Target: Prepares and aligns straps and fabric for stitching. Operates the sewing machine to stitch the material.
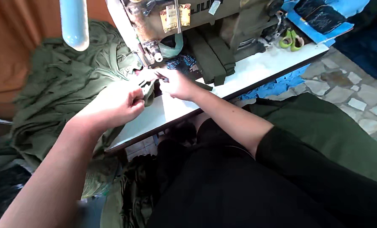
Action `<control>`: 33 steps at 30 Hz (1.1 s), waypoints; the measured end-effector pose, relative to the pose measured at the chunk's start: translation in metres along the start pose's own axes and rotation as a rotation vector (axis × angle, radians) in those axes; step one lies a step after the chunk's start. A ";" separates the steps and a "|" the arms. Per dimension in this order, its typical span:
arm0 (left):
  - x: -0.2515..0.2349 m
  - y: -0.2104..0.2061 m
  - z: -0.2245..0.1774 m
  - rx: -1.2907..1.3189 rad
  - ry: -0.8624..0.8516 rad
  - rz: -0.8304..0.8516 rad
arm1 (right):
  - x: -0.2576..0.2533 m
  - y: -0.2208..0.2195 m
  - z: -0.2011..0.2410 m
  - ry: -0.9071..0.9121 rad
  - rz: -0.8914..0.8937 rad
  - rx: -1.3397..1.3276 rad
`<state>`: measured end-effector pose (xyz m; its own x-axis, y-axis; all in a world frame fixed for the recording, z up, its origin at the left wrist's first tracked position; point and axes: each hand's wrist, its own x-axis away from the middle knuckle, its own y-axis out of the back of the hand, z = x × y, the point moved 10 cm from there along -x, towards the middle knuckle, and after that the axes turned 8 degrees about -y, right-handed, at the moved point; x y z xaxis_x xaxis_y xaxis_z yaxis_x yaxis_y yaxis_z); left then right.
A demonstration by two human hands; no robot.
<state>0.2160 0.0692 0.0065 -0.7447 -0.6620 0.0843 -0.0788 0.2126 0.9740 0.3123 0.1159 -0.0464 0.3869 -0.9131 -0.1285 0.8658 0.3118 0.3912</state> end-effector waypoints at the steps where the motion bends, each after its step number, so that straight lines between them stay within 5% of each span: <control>1: -0.003 0.002 -0.002 -0.002 -0.027 0.004 | -0.007 -0.013 0.002 -0.014 0.069 -0.028; 3: 0.000 0.005 0.007 -0.093 0.085 0.120 | -0.015 -0.032 -0.004 -0.086 0.181 -0.007; 6: 0.017 0.014 0.034 -0.404 0.322 0.311 | -0.004 -0.039 -0.012 0.041 0.168 0.062; 8: 0.018 0.012 0.022 -0.418 0.232 0.274 | 0.017 -0.037 -0.014 0.129 0.072 0.008; 11: 0.006 -0.014 -0.019 -0.013 -0.024 0.207 | 0.059 -0.041 -0.010 0.255 -0.013 -0.101; 15: -0.017 -0.059 -0.008 0.237 -0.079 0.186 | 0.097 -0.046 -0.029 0.309 -0.141 0.202; 22: -0.029 -0.099 0.041 -0.317 -0.162 -0.009 | 0.105 -0.058 -0.045 0.277 -0.086 0.380; 25: -0.022 -0.099 0.048 -0.356 -0.226 0.007 | 0.100 -0.063 -0.040 0.250 -0.040 0.408; 30: -0.040 -0.077 0.084 -0.356 0.181 0.174 | 0.096 -0.070 -0.039 0.196 0.027 0.438; 33: -0.049 -0.062 0.045 -0.266 0.034 -0.173 | 0.098 -0.070 -0.039 0.176 0.051 0.435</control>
<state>0.2275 0.1211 -0.0679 -0.7125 -0.6966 -0.0844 -0.0226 -0.0974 0.9950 0.3014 0.0148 -0.1217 0.5059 -0.8295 -0.2367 0.6454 0.1820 0.7419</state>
